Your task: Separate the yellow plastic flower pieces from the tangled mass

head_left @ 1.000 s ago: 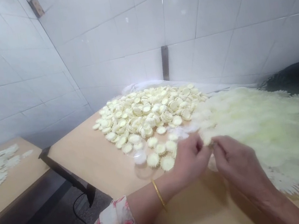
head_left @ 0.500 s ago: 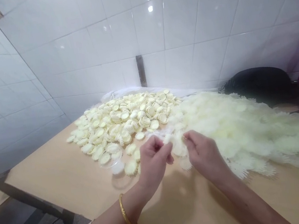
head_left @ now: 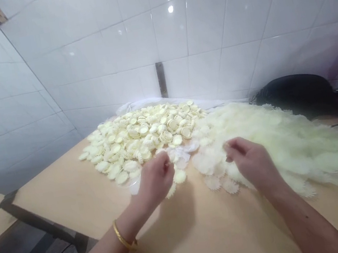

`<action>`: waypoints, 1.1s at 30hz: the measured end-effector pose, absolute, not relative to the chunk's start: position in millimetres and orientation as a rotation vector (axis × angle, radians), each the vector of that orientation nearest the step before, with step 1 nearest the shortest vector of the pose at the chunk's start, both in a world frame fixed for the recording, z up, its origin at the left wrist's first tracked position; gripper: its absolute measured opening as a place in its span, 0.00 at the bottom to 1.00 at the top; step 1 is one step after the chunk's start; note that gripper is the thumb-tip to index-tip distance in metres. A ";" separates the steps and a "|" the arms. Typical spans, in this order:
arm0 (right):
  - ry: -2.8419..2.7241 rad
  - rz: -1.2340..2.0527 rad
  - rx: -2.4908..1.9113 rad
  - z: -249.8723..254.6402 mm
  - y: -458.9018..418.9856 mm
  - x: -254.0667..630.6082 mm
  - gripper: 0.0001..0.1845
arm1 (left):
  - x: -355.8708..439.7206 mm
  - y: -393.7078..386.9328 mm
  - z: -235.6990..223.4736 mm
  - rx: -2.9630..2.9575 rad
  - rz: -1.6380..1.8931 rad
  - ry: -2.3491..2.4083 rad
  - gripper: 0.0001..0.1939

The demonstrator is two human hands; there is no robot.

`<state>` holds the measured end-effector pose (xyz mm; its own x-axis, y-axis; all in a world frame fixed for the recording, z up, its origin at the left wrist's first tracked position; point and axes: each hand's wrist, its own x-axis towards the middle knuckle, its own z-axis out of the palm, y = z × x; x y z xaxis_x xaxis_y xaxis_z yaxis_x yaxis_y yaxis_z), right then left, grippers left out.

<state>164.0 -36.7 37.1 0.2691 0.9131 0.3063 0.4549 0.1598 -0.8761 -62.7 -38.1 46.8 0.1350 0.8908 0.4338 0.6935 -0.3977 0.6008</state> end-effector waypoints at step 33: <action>-1.043 1.357 -0.830 17.0 -25.3 148.7 0.14 | 27.8 0.3 24.3 1.420 1.041 0.930 0.10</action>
<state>148.7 -25.3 17.0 -0.0729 0.9917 0.1056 -0.3573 0.0729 -0.9311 27.8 0.3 24.3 0.3083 0.9462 0.0983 -0.0082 -0.1007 0.9949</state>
